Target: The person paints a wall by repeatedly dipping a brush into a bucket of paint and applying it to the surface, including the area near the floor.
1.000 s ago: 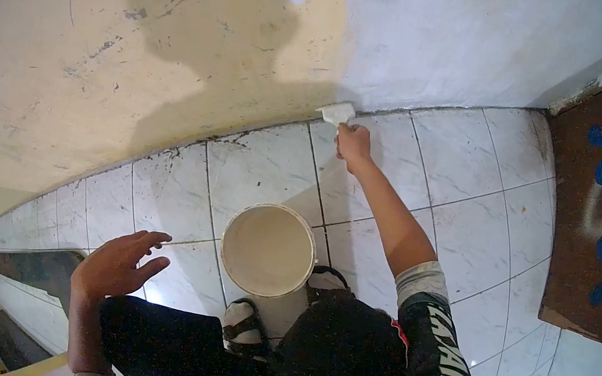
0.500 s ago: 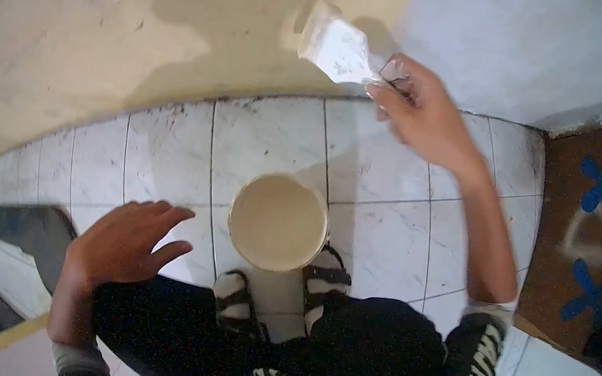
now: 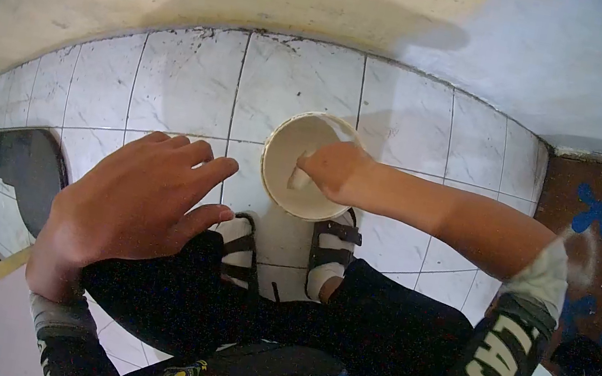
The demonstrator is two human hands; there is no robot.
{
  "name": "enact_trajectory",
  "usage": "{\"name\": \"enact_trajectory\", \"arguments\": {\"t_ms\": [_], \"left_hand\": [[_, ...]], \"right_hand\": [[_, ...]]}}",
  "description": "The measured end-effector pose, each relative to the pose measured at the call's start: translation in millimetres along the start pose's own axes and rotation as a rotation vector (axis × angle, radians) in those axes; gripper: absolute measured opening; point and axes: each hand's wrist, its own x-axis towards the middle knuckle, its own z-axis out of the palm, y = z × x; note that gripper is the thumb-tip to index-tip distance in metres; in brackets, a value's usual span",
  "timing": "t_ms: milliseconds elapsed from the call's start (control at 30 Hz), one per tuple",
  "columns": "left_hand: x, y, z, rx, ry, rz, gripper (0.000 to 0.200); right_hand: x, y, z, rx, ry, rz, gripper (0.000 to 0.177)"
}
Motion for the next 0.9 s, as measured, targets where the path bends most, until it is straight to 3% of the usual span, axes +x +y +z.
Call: {"name": "enact_trajectory", "arguments": {"t_ms": [33,267,333,467,633,733,900], "left_hand": [[-3,0,1,-0.005,-0.004,-0.002,0.041],[-16,-4,1,0.003,0.015,-0.035,0.041],[-18,-5,2,0.005,0.008,-0.047,0.041],[-20,-7,4,-0.001,0.02,-0.041,0.041],[-19,-9,2,-0.019,-0.012,-0.043,0.042],[-18,-10,2,-0.01,-0.032,-0.05,0.042],[-16,-11,4,-0.008,-0.017,-0.031,0.042]], "right_hand": [[11,2,16,-0.006,0.067,-0.007,0.039],[36,1,38,-0.077,0.018,0.088,0.034],[40,1,44,-0.057,0.184,0.061,0.015],[45,2,47,-0.083,0.242,0.02,0.014],[48,1,41,-0.142,0.144,0.044,0.014],[48,2,45,-0.111,0.219,0.033,0.015],[49,1,43,-0.101,0.158,0.056,0.017]]}}
